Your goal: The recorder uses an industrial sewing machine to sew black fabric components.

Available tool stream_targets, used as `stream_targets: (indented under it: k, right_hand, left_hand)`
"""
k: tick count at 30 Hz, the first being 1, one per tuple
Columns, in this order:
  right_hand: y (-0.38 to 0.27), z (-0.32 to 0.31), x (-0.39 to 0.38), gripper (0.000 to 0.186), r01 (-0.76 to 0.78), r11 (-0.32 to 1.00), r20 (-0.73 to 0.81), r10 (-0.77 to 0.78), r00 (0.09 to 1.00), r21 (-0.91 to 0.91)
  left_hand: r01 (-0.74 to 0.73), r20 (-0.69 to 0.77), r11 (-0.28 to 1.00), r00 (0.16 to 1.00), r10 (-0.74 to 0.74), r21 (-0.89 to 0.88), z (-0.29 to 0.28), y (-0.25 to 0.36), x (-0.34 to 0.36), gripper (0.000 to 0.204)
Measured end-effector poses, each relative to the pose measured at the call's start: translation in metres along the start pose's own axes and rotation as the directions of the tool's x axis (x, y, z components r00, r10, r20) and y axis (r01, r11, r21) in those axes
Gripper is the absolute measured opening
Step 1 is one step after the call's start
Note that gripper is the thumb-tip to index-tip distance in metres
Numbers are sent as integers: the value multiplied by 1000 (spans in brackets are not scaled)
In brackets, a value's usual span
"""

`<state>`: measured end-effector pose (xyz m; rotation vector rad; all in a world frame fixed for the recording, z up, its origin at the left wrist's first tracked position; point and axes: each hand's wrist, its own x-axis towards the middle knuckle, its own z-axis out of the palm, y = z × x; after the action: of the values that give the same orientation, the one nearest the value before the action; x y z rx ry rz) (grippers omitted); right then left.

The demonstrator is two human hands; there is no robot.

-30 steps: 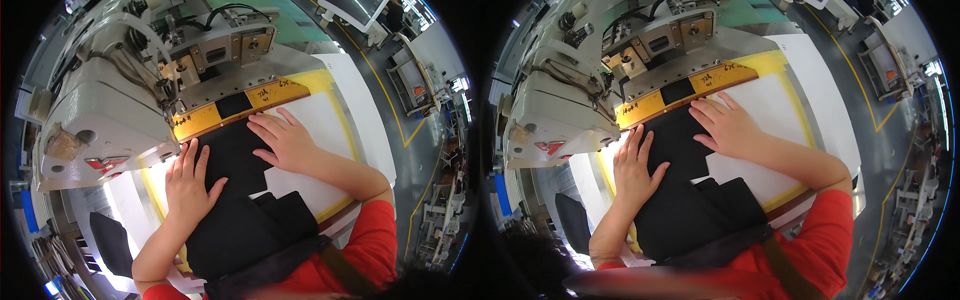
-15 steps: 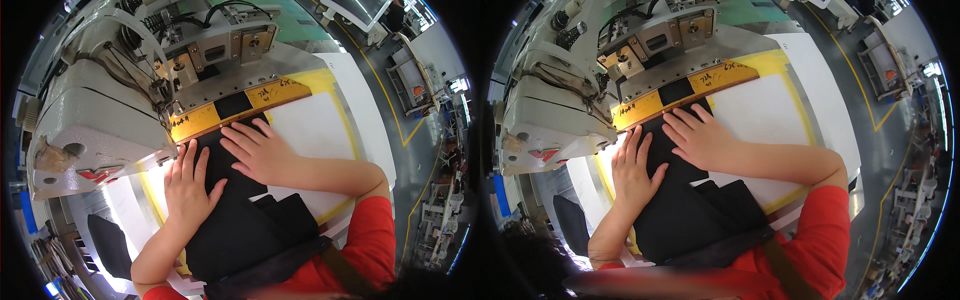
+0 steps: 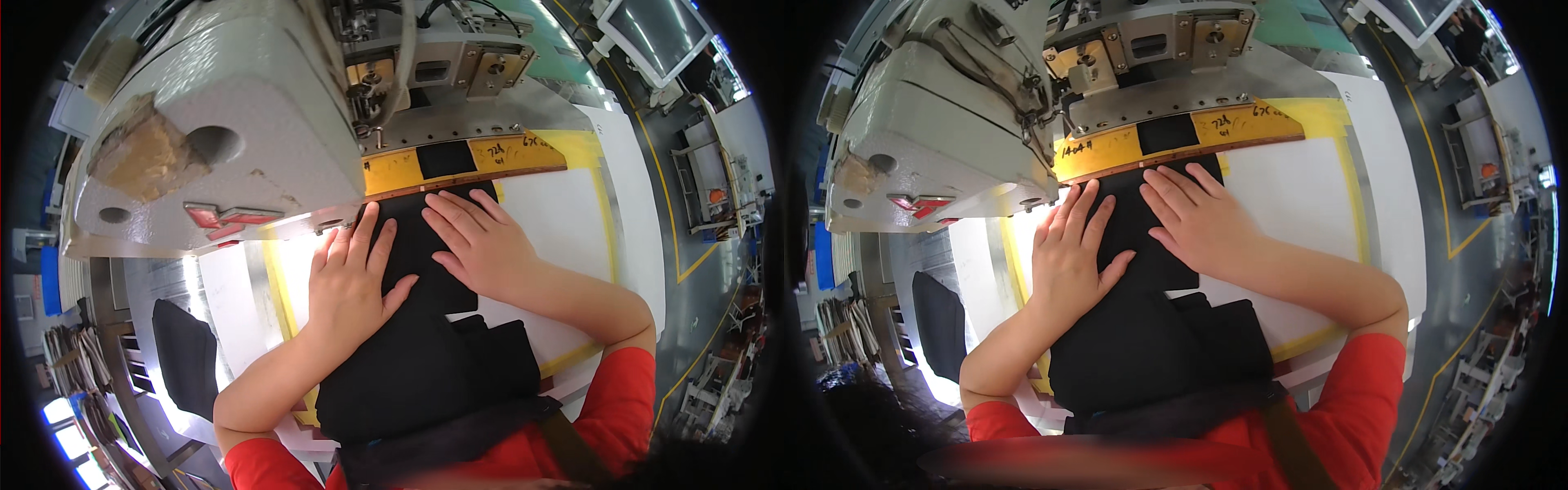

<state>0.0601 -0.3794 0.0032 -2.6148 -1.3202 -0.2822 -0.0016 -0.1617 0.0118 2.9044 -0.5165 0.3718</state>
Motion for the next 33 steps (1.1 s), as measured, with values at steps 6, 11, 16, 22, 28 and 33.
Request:
stream_targets:
  k: [6,11,16,22,28,33]
  right_hand:
    - [-3,-2,2,55,-13,1000,12,13,1000,-19]
    - [-3,-2,2,55,-31,999,5,31,1000,-21]
    - [-1,-2,3,55,-22,1000,-3,22,1000,14]
    - [2,-4,4,56,-7,999,-5,7,1000,37]
    - [3,1,3,51,31,999,-42,-29,999,42]
    - [2,0,4,53,19,999,-45,-17,999,44]
  left_hand:
    - [-32,-65,999,997,33,14,2,-2,0,64]
    - [-25,-45,1000,999,25,0,2,-2,-1,64]
    - [-25,-32,1000,999,25,9,3,-2,-1,64]
    - [-1,-5,1000,1000,1,-23,1,-1,0,66]
    - [5,3,1000,1000,-5,-8,0,-2,0,66]
    - [-18,-25,1000,1000,18,-3,-1,-3,0,64]
